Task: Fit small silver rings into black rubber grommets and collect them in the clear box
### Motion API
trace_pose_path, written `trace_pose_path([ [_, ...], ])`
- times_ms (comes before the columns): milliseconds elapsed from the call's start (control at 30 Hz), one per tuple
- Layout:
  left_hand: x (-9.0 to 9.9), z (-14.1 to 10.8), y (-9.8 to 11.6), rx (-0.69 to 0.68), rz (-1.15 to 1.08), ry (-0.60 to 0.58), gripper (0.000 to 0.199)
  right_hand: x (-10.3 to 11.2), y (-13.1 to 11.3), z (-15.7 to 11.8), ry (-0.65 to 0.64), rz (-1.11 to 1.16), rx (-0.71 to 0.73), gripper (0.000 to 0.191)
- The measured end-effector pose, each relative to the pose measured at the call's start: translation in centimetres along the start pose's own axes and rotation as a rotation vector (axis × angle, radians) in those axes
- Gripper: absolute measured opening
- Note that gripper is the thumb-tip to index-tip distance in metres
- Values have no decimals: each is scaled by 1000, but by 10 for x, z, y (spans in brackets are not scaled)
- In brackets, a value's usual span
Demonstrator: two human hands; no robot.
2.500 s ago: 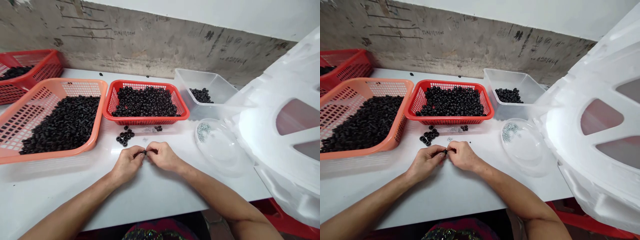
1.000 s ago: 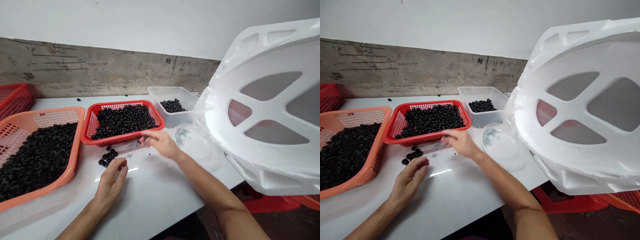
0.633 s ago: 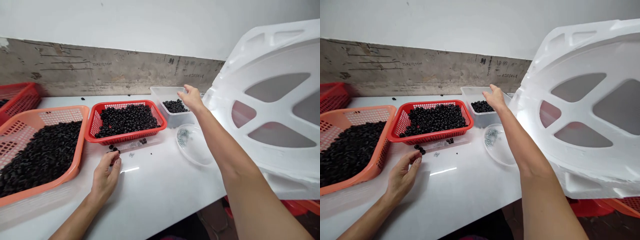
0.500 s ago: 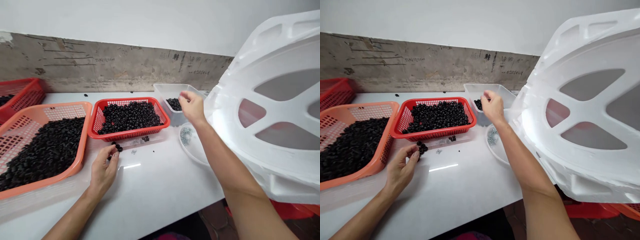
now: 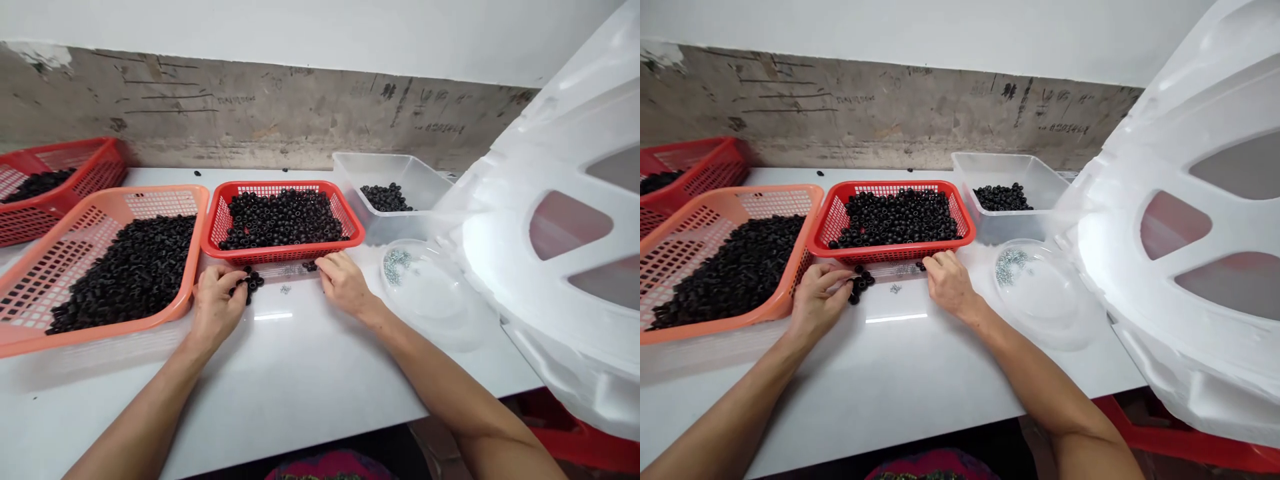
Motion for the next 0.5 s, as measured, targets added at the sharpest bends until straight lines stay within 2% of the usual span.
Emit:
trace_pose_path([
  [100,-7,-3,2,-35,146,-72,19,-22,11,-4,-73,-10,2,28],
  [200,-11,-5,7,-86,228,-126,23,-37,23,-6,-89,-22,-25,29],
  [333,-15,-6,13,-149,318,-192,28,-44,29,-7,-75,-12,-54,27],
  [500,-22,-6,18,-206,410,-225,28,-47,20,-6,-93,40,-2,27],
])
Point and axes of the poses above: each hand's wrist, its own z-axis towards the middle knuckle, its own x-axis out of the back of the hand, y = z × x, the point moved 6 cm from there along z, towards the middle knuckle, and after that the axes turned 4 degrees about z, right-handed, at the moved point
